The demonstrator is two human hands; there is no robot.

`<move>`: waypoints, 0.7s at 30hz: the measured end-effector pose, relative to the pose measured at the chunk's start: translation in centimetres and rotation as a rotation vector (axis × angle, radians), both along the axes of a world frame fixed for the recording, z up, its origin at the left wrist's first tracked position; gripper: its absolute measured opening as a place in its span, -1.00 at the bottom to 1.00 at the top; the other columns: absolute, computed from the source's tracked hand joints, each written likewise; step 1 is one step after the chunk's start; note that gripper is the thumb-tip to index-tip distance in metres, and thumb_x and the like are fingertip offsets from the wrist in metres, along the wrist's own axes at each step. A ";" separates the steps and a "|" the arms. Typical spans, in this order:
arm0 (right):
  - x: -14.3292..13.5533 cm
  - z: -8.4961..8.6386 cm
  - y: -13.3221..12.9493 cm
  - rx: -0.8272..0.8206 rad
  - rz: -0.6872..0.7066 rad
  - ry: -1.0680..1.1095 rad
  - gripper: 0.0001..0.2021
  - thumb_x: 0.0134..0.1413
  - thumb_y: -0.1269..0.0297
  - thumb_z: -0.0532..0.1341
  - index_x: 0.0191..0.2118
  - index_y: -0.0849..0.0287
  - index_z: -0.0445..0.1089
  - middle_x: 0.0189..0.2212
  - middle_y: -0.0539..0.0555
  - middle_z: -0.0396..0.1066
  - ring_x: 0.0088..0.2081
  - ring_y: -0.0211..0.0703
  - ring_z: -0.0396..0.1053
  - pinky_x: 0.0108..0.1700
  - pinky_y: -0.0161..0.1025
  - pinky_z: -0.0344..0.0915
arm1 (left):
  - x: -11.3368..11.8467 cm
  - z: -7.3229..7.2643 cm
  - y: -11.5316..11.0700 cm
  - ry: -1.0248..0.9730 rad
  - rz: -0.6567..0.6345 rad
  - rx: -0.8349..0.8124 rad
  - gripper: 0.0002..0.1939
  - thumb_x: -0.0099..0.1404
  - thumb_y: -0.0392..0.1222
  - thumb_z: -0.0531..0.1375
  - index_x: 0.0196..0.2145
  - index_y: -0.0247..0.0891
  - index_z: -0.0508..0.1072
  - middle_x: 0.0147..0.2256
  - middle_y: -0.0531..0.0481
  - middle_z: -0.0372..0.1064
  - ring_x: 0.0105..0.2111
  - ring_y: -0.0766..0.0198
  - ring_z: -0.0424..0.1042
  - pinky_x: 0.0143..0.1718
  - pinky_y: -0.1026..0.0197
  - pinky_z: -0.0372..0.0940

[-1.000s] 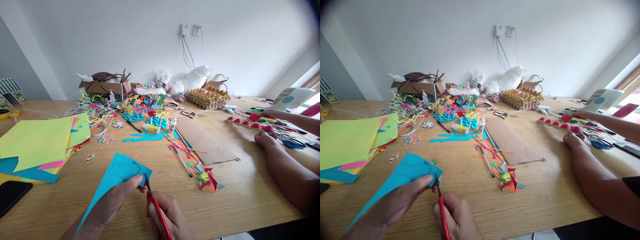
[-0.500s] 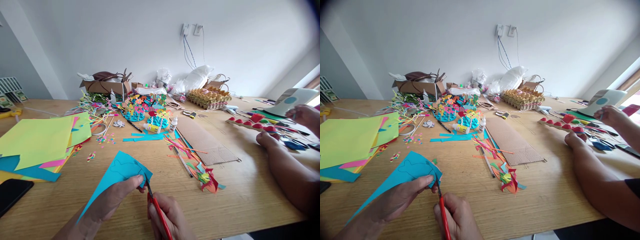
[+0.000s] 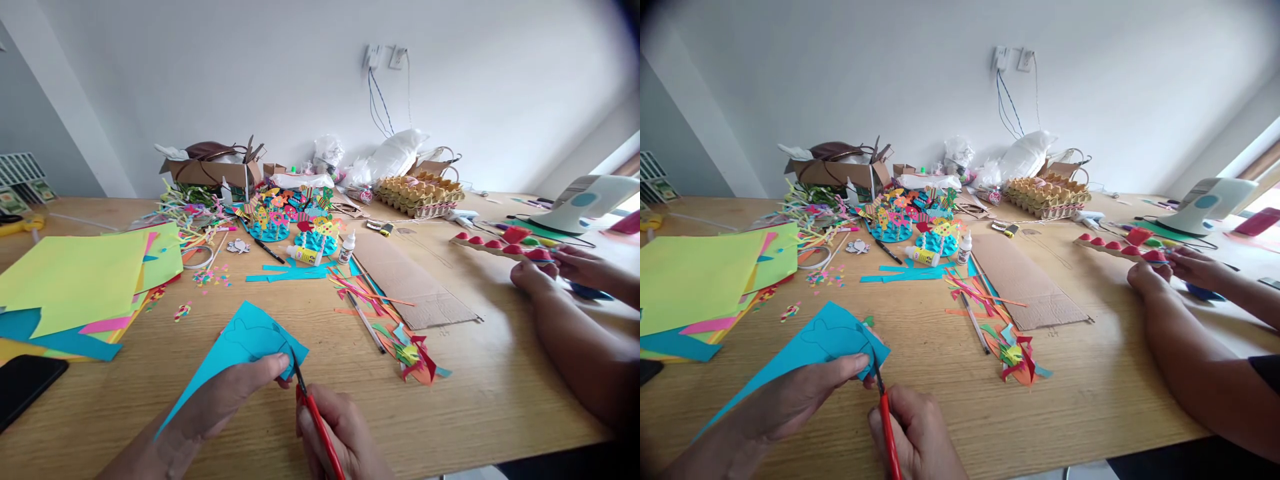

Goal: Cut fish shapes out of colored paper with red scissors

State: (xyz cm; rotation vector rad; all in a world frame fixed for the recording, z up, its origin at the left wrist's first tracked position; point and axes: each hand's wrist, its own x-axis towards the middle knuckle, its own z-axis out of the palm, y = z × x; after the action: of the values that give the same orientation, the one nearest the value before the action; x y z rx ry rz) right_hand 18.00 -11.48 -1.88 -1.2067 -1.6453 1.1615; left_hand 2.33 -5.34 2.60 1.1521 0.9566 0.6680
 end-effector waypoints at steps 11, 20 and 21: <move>0.4 0.2 -0.1 0.002 0.031 -0.045 -0.54 0.15 -0.09 -0.09 -0.61 0.15 -0.03 -0.69 -0.10 -0.05 -0.58 -0.34 -0.03 -0.60 -0.39 -0.10 | -0.1 2.3 0.0 0.009 -0.091 -0.011 -0.84 0.01 -0.01 0.22 -0.58 -0.10 0.49 -0.44 0.07 0.51 -0.27 0.13 0.41 -0.19 0.21 0.30; -0.1 0.4 -0.2 -0.052 -0.018 0.022 -0.47 0.10 -0.21 -0.11 -0.63 0.14 -0.03 -0.67 -0.10 -0.10 -0.58 -0.34 -0.06 -0.62 -0.39 -0.12 | 0.4 1.6 0.0 -0.037 -0.039 -0.048 -0.83 -0.04 -0.07 0.27 -0.49 -0.20 0.53 -0.40 -0.02 0.55 -0.26 0.03 0.45 -0.17 0.10 0.32; 0.0 0.4 -0.1 -0.051 -0.013 0.021 -0.47 0.09 -0.22 -0.12 -0.63 0.14 -0.03 -0.67 -0.09 -0.08 -0.58 -0.33 -0.06 -0.61 -0.39 -0.12 | 0.4 2.0 -0.2 -0.045 -0.043 -0.043 -0.83 -0.03 -0.07 0.27 -0.49 -0.19 0.54 -0.39 -0.03 0.55 -0.24 0.03 0.45 -0.17 0.11 0.31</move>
State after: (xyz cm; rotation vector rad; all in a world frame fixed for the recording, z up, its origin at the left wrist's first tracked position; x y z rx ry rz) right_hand 17.97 -11.62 -1.47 -1.2307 -1.5985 1.2108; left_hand 2.70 -5.50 4.60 1.1126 0.9020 0.6332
